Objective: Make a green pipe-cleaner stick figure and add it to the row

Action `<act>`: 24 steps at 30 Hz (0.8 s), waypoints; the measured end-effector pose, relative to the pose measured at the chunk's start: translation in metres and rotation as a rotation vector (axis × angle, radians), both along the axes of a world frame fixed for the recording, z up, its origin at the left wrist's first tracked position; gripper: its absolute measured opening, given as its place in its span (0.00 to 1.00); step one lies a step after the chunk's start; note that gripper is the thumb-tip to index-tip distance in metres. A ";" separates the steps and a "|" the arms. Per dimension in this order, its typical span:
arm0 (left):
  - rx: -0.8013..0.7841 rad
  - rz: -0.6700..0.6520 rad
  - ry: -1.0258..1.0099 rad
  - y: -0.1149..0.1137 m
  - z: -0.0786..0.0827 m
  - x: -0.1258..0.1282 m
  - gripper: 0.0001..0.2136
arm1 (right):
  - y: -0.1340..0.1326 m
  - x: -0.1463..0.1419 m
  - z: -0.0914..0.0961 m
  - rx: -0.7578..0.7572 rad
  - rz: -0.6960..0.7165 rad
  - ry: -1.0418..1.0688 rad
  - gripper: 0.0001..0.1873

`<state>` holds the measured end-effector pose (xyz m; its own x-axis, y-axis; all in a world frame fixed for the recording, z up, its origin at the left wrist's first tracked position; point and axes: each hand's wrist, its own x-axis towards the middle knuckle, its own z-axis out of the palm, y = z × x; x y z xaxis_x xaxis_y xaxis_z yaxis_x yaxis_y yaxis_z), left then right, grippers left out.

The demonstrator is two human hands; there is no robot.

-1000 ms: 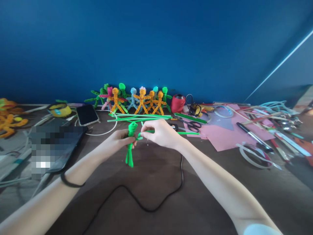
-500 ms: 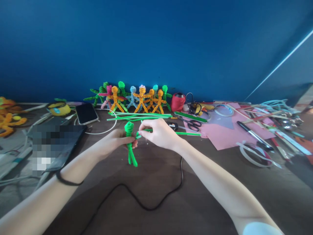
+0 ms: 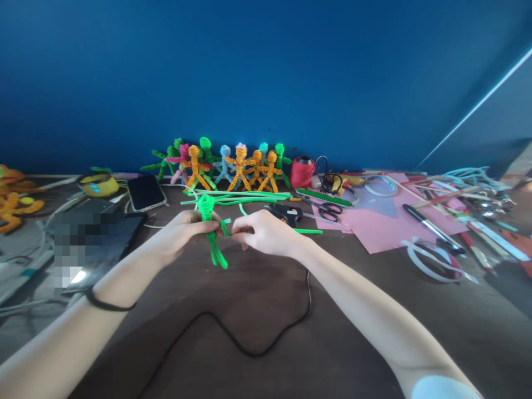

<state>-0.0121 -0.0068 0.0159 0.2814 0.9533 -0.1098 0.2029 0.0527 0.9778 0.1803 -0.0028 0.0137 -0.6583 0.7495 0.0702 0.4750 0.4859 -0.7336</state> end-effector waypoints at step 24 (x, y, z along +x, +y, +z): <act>0.063 -0.162 0.281 -0.003 0.006 -0.001 0.07 | -0.005 -0.003 0.005 0.093 -0.190 0.172 0.10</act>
<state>-0.0126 -0.0096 0.0219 0.3969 0.9061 -0.1465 0.4657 -0.0613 0.8828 0.1773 -0.0073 0.0191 -0.4785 0.8438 0.2429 0.4364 0.4685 -0.7681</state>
